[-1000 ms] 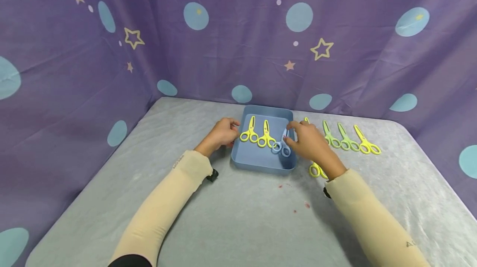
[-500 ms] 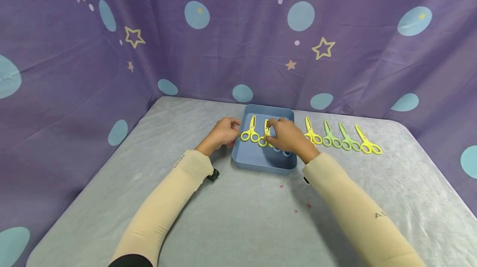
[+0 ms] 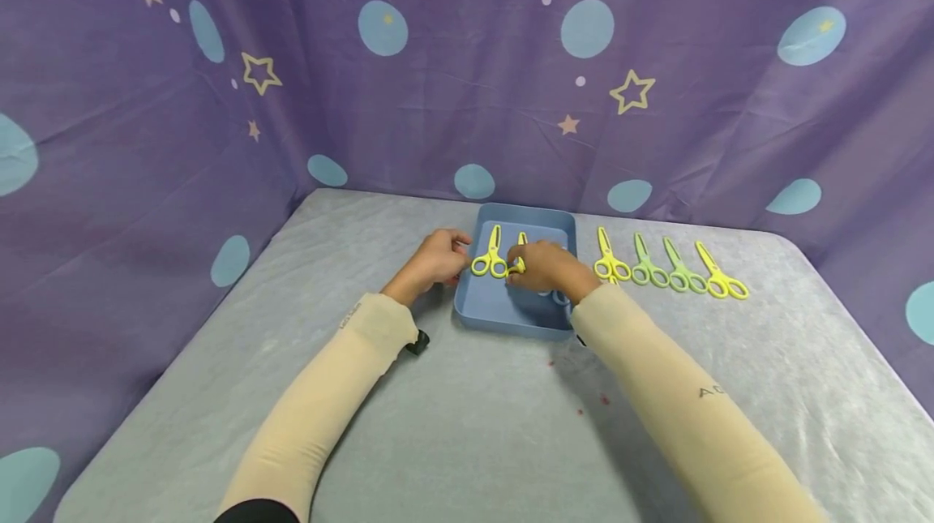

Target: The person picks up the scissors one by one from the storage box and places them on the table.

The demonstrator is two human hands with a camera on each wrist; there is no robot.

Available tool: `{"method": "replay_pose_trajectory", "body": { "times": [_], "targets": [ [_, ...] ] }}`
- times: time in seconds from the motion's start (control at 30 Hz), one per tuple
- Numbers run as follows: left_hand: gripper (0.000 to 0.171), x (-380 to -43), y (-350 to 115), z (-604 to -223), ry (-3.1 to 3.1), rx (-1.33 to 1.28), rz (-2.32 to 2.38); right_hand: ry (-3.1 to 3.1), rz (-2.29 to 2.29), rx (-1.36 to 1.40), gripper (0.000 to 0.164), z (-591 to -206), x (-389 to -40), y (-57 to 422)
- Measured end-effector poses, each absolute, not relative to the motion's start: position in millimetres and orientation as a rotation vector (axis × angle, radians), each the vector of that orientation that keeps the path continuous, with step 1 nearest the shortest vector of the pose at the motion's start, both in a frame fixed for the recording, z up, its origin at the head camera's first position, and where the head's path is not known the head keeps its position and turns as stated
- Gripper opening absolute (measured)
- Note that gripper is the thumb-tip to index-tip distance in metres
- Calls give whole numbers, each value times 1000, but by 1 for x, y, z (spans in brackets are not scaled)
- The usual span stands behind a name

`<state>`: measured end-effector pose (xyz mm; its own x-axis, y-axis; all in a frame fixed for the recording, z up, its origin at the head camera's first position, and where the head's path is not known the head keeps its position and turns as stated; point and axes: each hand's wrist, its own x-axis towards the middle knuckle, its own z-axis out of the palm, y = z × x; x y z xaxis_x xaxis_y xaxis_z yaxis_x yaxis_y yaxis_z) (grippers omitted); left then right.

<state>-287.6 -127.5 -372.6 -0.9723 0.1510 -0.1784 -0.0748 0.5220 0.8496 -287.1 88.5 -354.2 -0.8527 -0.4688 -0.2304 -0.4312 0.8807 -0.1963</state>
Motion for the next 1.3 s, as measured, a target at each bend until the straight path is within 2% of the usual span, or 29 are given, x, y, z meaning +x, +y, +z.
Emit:
{"method": "replay_pose_trajectory", "body": {
  "times": [0.53, 0.83, 1.3],
  "targets": [
    [49, -289, -128, -372, 2531, 52, 1438, 2723, -117, -710, 37, -351, -291, 74],
    [49, -288, -128, -374, 2539, 51, 1446, 2732, -126, -634, 31, -351, -294, 70],
    [49, -288, -126, -372, 2531, 52, 1430, 2756, -151, -632, 34, -360, -297, 76]
  ]
}}
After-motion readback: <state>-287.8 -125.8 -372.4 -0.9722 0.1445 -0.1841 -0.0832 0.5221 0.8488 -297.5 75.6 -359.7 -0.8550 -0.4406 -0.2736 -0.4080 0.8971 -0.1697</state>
